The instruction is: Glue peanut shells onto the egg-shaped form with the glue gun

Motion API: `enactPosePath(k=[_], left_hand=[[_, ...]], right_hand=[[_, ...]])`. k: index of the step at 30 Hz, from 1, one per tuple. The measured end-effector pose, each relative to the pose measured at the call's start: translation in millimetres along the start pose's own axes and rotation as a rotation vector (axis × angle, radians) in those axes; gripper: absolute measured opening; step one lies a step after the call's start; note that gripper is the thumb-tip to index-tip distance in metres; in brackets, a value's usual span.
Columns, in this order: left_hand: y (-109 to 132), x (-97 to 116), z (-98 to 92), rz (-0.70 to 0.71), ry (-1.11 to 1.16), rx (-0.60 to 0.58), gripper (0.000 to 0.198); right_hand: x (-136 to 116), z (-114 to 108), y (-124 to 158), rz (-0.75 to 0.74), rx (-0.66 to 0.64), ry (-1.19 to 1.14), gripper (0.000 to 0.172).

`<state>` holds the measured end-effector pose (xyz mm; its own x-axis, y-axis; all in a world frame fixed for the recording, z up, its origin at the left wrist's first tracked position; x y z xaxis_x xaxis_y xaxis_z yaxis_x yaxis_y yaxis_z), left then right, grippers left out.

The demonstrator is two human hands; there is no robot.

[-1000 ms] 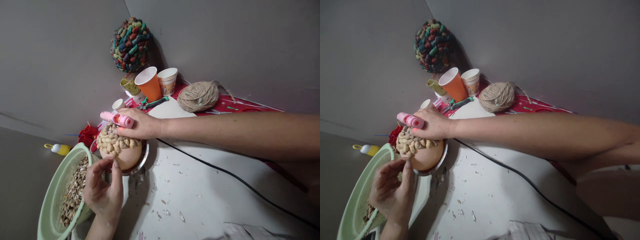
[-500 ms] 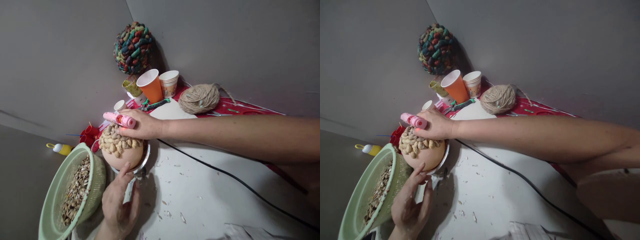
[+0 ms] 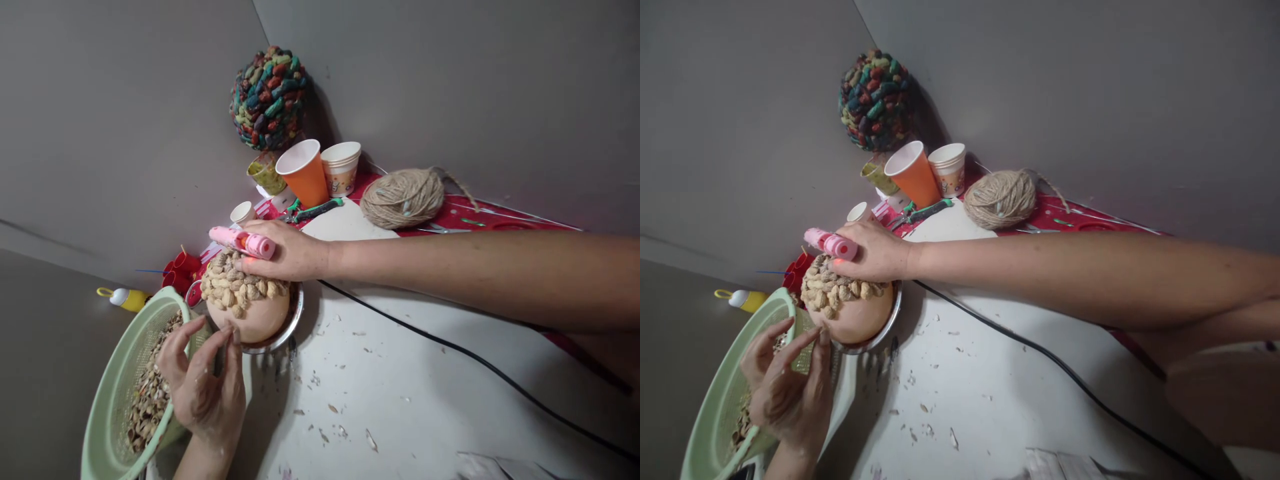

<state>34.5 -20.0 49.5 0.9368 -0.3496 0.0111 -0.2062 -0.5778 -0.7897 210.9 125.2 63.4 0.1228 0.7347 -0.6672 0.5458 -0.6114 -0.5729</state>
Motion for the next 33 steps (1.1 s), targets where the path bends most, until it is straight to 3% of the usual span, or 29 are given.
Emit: enactPosePath(k=[4, 8, 13, 23, 33], left_hand=[[-6, 4, 6.9, -0.017, -0.001, 0.000, 0.027], [-8, 1, 13.6, -0.157, 0.285, 0.008, 0.036], [-4, -14, 23.6, -0.264, 0.461, -0.117, 0.061], [0, -34, 34.8, -0.265, 0.436, -0.255, 0.065], [-5, -29, 37.2, -0.294, 0.537, -0.212, 0.064]], right_hand=[[0, 0, 0, -0.003, -0.006, 0.002, 0.029], [0, 0, 0, -0.010, -0.002, -0.012, 0.028], [1, 0, -1, 0.002, -0.007, 0.006, 0.028], [0, -2, 0, 0.027, -0.038, -0.005, 0.023], [3, 2, -1, 0.041, 0.020, -0.059, 0.019]])
Point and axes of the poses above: each hand's wrist, its own y-axis away from the middle knuckle, its own z-axis out of the palm, x = y × z, the point moved 1 cm from there along -y, towards the middle knuckle, and after that the axes turned 5 degrees about -x, right-handed, at the moved point
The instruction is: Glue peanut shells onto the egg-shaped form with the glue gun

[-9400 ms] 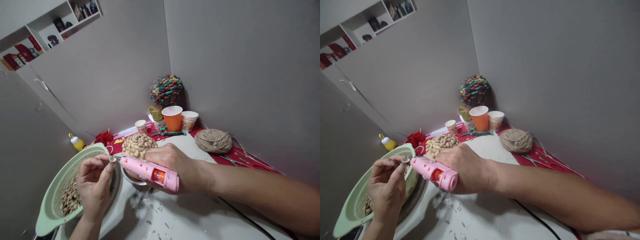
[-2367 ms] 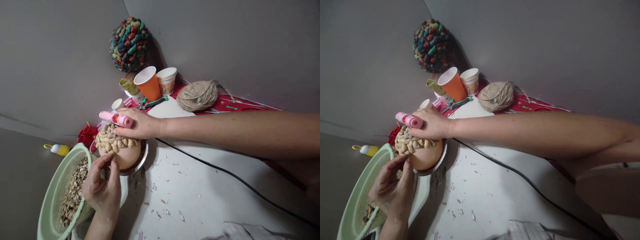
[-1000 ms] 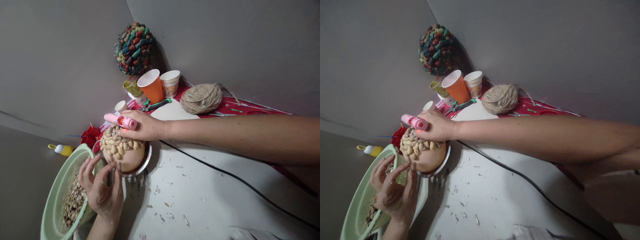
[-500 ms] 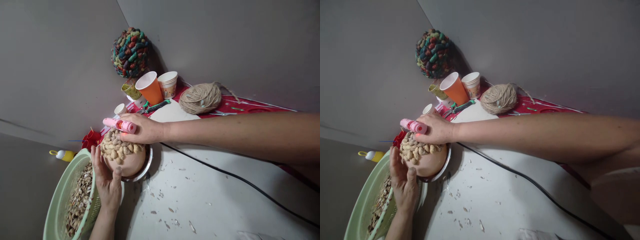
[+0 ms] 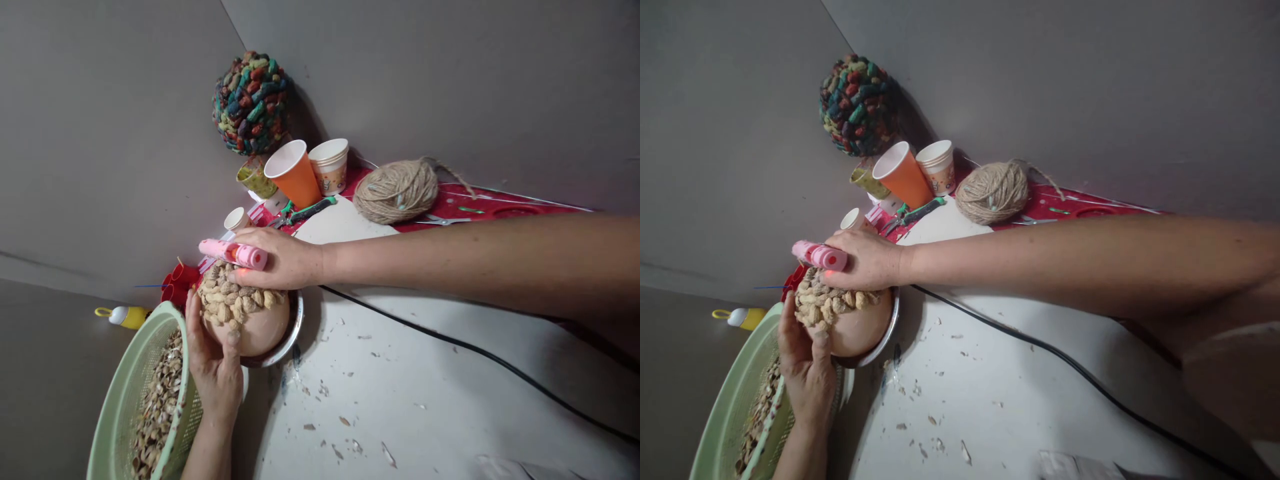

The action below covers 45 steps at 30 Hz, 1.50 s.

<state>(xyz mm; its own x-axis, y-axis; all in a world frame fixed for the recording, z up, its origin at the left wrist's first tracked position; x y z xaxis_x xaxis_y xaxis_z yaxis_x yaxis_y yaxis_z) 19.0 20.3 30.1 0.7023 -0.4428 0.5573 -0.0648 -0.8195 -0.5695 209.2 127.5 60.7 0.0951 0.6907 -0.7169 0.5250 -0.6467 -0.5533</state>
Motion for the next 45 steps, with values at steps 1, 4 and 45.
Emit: enactPosePath(k=[1, 4, 45], left_hand=[[0, 1, 0.8, 0.000, 0.015, 0.011, 0.064], [-1, 1, 2.9, -0.005, 0.037, 0.025, 0.062], [1, 4, 4.2, -0.004, -0.009, 0.056, 0.059]], right_hand=[[1, 0, 0, 0.004, 0.005, -0.001, 0.018], [2, 1, 0, -0.003, -0.010, 0.009, 0.017], [-11, -5, 5, -0.112, 0.008, 0.006, 0.035]])
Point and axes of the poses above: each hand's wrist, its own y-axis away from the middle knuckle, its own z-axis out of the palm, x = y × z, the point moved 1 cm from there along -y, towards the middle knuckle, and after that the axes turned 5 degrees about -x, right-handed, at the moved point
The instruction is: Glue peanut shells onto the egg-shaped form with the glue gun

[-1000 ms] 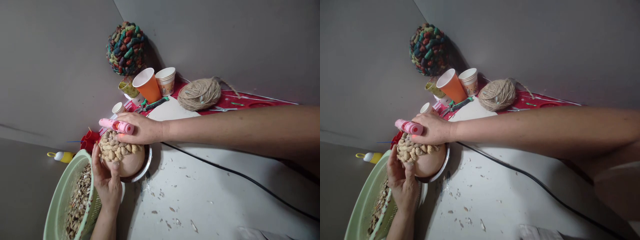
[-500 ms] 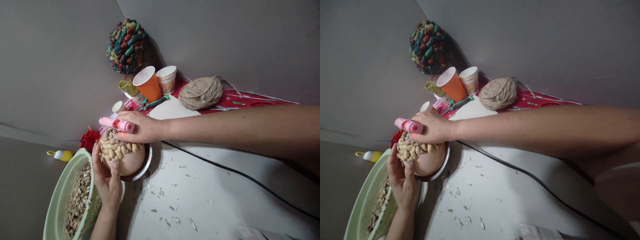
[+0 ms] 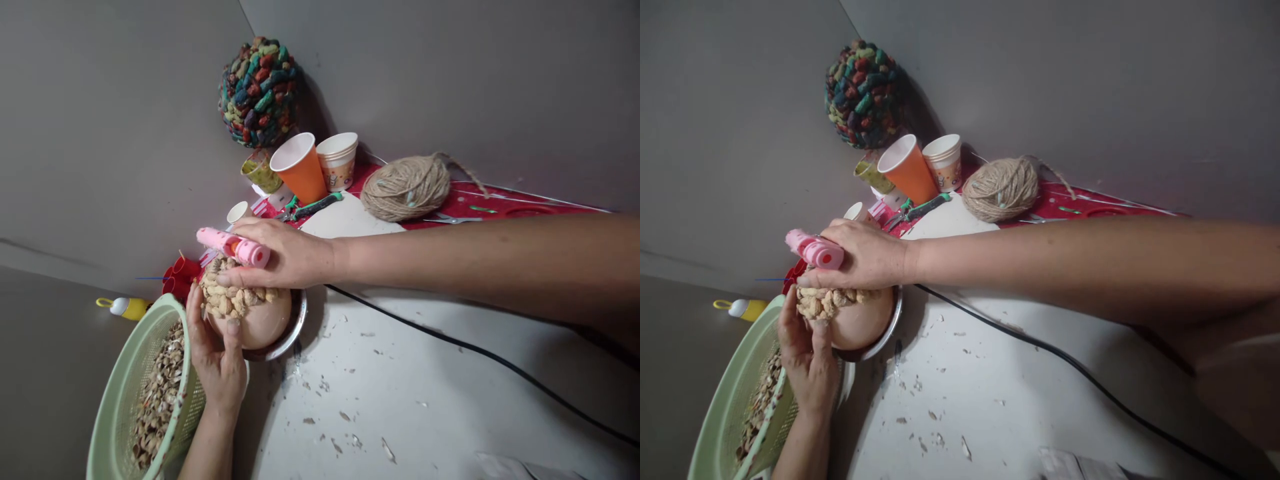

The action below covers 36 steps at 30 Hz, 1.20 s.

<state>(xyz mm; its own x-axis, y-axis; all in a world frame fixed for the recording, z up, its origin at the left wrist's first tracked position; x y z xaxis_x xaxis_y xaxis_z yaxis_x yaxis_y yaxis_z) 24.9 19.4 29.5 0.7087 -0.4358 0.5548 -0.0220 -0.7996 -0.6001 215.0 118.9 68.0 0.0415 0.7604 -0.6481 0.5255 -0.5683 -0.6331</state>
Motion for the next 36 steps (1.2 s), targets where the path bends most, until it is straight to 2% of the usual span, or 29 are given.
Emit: enactPosePath(k=[4, 9, 18, 24, 31, 36], left_hand=[[-1, 1, -0.7, 0.005, -0.029, -0.015, 0.060], [0, 1, -0.6, 0.000, -0.023, -0.013, 0.060], [2, -2, 0.1, 0.000, -0.010, -0.014, 0.061], [1, -2, 0.7, 0.026, -0.016, -0.008, 0.061], [3, -6, 0.6, 0.019, 0.019, -0.018, 0.060], [5, -11, -1.2, 0.018, 0.020, -0.017, 0.065]], right_hand=[[-9, 4, 3, -0.059, -0.055, 0.064, 0.032], [-10, 9, 6, -0.048, -0.137, 0.122, 0.032], [-7, 13, 8, -0.081, -0.132, 0.143, 0.036], [-4, 15, 8, -0.100, -0.119, 0.151, 0.030], [-1, 16, 9, -0.121, -0.119, 0.156, 0.034], [-2, 17, 9, -0.121, -0.118, 0.168, 0.028]])
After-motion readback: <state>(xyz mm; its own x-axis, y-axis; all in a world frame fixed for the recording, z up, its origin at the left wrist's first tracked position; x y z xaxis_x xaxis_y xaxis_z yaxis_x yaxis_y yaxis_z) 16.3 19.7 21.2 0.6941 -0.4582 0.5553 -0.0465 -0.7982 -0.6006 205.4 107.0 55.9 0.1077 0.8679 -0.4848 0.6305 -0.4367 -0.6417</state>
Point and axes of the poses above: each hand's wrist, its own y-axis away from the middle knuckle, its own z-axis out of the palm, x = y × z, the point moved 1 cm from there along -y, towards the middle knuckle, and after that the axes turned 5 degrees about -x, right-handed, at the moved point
